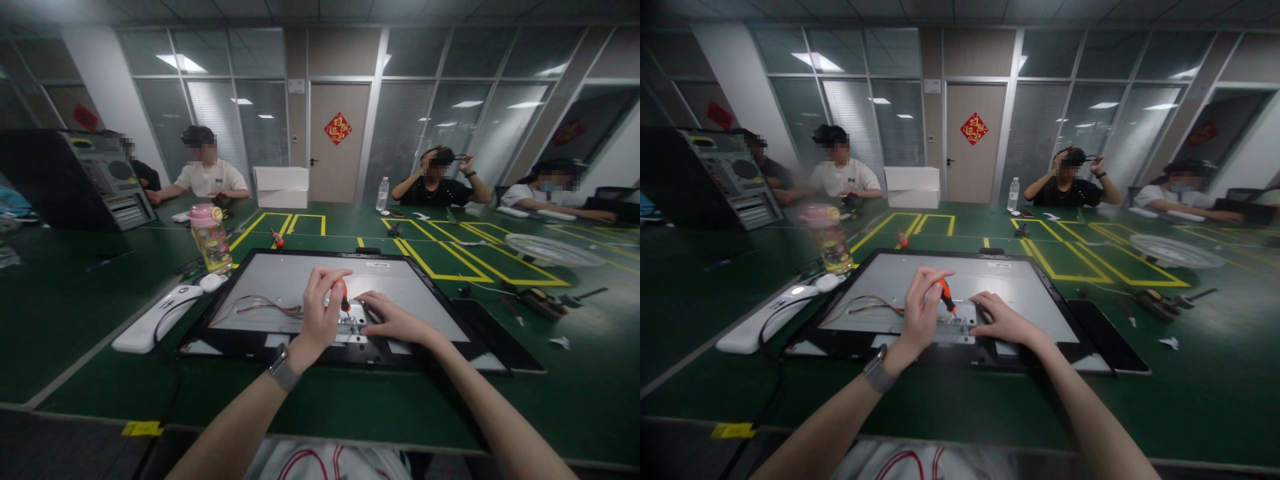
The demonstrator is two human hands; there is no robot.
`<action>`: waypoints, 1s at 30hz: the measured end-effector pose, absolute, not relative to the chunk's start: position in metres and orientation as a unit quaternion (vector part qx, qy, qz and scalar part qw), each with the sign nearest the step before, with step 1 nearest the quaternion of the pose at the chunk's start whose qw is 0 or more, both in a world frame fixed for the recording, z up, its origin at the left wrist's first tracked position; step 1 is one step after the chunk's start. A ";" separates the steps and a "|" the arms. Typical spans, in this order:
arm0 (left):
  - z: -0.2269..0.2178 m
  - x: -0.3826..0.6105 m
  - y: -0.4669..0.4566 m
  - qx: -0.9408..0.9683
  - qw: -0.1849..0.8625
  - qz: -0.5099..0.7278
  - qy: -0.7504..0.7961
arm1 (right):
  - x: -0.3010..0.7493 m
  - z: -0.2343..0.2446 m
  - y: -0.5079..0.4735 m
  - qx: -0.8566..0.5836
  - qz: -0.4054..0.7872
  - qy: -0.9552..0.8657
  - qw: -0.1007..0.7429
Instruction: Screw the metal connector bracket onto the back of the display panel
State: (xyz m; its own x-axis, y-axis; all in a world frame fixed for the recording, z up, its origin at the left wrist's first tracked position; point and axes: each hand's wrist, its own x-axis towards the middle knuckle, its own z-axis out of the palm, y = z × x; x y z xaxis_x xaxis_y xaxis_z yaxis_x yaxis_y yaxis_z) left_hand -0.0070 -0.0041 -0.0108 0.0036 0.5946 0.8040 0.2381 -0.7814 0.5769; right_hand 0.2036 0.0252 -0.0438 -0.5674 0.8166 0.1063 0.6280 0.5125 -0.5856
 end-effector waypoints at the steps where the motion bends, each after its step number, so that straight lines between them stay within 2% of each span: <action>1: -0.011 -0.007 -0.005 0.696 0.145 0.637 0.299 | 0.203 -0.043 0.025 -0.425 0.251 -0.849 0.188; 12: -0.007 -0.006 -0.001 0.685 0.134 0.635 0.330 | 0.204 -0.045 0.025 -0.426 0.252 -0.848 0.189; 20: -0.009 -0.006 -0.004 0.708 0.163 0.618 0.300 | 0.204 -0.046 0.026 -0.424 0.256 -0.847 0.191; 30: -0.006 -0.005 0.000 0.690 0.120 0.633 0.330 | 0.204 -0.046 0.025 -0.426 0.259 -0.846 0.190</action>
State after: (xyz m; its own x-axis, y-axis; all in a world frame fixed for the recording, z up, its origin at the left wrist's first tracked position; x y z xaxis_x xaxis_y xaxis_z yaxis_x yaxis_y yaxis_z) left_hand -0.0049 -0.0003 -0.0060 -0.0195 0.6067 0.7947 0.3034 -0.7538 0.5829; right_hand 0.2042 0.0250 -0.0455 -0.5644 0.8192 0.1016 0.6220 0.5030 -0.6001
